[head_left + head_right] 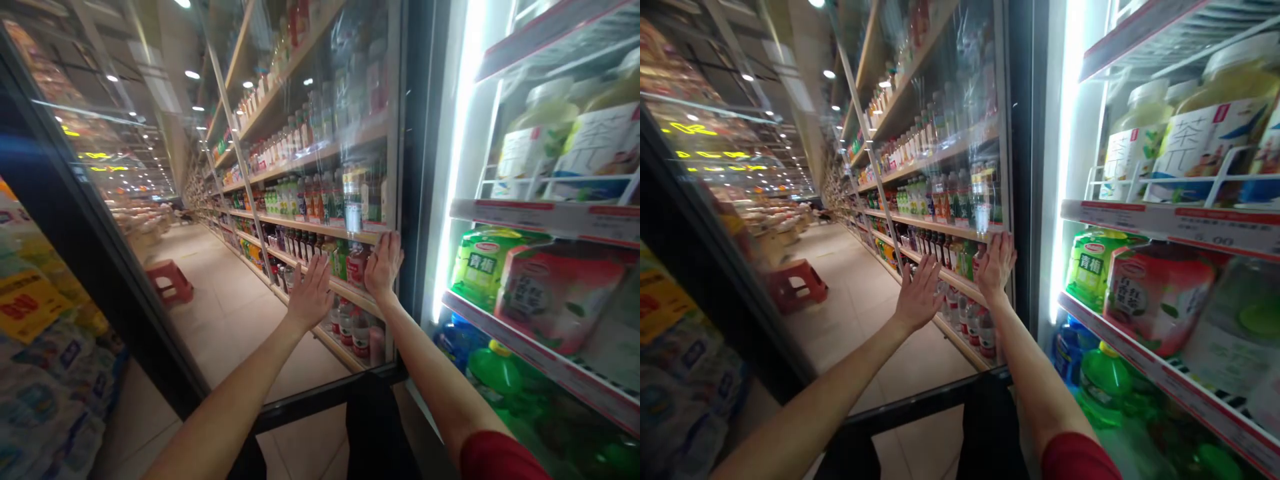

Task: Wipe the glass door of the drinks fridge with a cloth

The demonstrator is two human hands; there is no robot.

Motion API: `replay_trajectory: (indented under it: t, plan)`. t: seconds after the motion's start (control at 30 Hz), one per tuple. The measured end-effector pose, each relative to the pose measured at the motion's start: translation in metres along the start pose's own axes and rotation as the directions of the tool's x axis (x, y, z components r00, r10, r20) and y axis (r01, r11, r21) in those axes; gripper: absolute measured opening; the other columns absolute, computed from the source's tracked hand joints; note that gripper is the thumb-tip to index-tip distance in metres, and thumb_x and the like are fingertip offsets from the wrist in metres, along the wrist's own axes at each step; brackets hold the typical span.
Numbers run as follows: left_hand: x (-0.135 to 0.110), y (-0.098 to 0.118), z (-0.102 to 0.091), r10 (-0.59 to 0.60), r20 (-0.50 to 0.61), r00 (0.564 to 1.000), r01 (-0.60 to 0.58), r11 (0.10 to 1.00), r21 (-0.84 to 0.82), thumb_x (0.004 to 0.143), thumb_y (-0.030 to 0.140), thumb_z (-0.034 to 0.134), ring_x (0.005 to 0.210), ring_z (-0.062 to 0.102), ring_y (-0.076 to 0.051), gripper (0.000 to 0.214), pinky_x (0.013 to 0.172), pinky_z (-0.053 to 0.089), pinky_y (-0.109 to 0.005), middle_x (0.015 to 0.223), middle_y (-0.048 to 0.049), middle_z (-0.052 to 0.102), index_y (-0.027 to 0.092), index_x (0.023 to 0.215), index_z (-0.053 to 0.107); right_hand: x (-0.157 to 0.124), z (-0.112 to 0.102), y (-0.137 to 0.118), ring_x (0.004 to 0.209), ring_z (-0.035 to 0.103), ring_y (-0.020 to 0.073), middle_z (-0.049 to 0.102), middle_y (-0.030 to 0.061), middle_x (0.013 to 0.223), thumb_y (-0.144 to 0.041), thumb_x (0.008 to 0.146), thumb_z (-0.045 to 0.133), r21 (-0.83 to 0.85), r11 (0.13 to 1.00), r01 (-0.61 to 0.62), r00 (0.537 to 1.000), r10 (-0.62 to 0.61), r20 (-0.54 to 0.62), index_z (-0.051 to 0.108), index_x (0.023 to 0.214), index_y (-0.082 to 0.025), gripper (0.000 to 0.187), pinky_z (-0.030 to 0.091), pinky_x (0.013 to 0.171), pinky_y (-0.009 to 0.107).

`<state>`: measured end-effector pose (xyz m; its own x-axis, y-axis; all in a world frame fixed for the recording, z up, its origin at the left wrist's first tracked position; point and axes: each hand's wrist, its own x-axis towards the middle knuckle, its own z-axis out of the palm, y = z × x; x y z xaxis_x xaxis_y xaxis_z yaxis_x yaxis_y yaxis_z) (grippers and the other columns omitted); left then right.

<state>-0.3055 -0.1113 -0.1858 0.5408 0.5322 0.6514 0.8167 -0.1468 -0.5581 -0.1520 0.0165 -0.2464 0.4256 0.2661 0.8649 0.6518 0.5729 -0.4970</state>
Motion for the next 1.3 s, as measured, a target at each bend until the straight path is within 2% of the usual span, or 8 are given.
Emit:
replay_trajectory:
  t: [0.13,0.3,0.53,0.73,0.93,1.03,1.2,1.3]
  plan:
    - [0.011,0.000,-0.009,0.019,-0.038,0.999,-0.021,0.999,-0.040,0.091,0.030,0.040,0.143,0.024,-0.024,0.053,0.118,0.003,-0.048,0.146,-0.0175,0.040,0.009,0.140,0.038,0.021,0.009,-0.028,0.144,0.018,0.0262,0.030,0.0153,0.151,-0.024,0.094,0.026,0.088,0.990,0.109,0.994,-0.109,-0.002,0.017,0.151,-0.016,0.059,0.028,0.111,0.055]
    - [0.031,-0.004,-0.013,0.064,-0.017,0.998,-0.065,0.989,-0.133,0.094,0.022,0.031,0.140,0.030,-0.019,0.048,0.119,0.009,-0.042,0.146,-0.0150,0.041,0.009,0.138,0.040,0.023,0.001,-0.060,0.146,0.013,0.0232,0.027,0.0085,0.154,-0.023,0.096,0.016,0.272,0.947,0.173,0.969,-0.212,0.124,0.012,0.152,-0.019,0.057,0.025,0.115,0.052]
    - [0.076,0.010,0.010,0.068,0.118,0.991,-0.033,0.960,-0.278,0.095,0.026,0.031,0.143,0.023,-0.018,0.046,0.119,0.001,-0.048,0.149,-0.0106,0.037,0.016,0.140,0.040,0.046,-0.031,-0.037,0.141,0.026,0.0130,0.028,0.0101,0.153,-0.033,0.100,0.004,0.358,0.923,0.145,0.899,-0.274,0.341,-0.015,0.150,-0.018,0.056,0.033,0.114,0.037]
    - [0.088,0.012,0.016,0.050,0.064,0.997,-0.027,0.949,-0.315,0.093,0.019,0.029,0.144,0.019,-0.019,0.048,0.119,0.005,-0.048,0.152,-0.0096,0.032,0.016,0.140,0.038,0.056,-0.028,0.005,0.140,0.029,0.0215,0.031,0.0131,0.150,-0.044,0.099,0.011,0.257,0.957,0.133,0.965,-0.185,0.188,0.005,0.152,-0.016,0.060,0.028,0.114,0.046]
    - [0.090,0.021,0.024,0.145,0.053,0.988,-0.127,0.959,-0.252,0.093,0.025,0.033,0.144,0.018,-0.022,0.049,0.119,0.004,-0.050,0.151,-0.0129,0.034,0.012,0.140,0.039,0.050,-0.021,-0.003,0.138,0.032,0.0221,0.037,0.0116,0.146,-0.039,0.097,0.022,0.307,0.950,0.053,0.983,-0.104,0.150,0.021,0.148,-0.019,0.055,0.028,0.113,0.048]
    - [0.091,0.000,0.016,0.133,0.035,0.991,-0.124,0.973,-0.193,0.095,0.023,0.029,0.144,0.021,-0.020,0.047,0.119,0.001,-0.050,0.149,-0.0111,0.037,0.015,0.139,0.041,0.048,-0.026,-0.013,0.138,0.031,0.0232,0.036,0.0126,0.146,-0.035,0.095,0.027,0.277,0.961,0.006,0.991,-0.042,0.123,0.028,0.145,-0.019,0.053,0.030,0.112,0.050]
    - [0.079,-0.051,-0.013,-0.122,-0.133,0.984,0.119,0.992,-0.033,0.093,0.029,0.037,0.143,0.022,-0.025,0.050,0.117,0.004,-0.055,0.150,-0.0159,0.034,0.013,0.141,0.037,0.037,-0.027,-0.023,0.135,0.036,0.0248,0.043,0.0159,0.142,-0.030,0.091,0.034,0.259,0.965,-0.033,0.988,-0.008,0.157,0.038,0.139,-0.015,0.050,0.034,0.109,0.050]
    - [0.070,-0.049,-0.012,-0.021,-0.123,0.992,0.027,0.999,0.044,0.093,0.029,0.039,0.141,0.027,-0.026,0.048,0.116,0.013,-0.056,0.148,-0.0161,0.037,0.013,0.138,0.042,0.027,-0.022,-0.035,0.134,0.037,0.0258,0.046,0.0177,0.139,-0.028,0.090,0.035,0.244,0.969,-0.029,0.983,-0.017,0.182,0.040,0.137,-0.012,0.050,0.035,0.108,0.051]
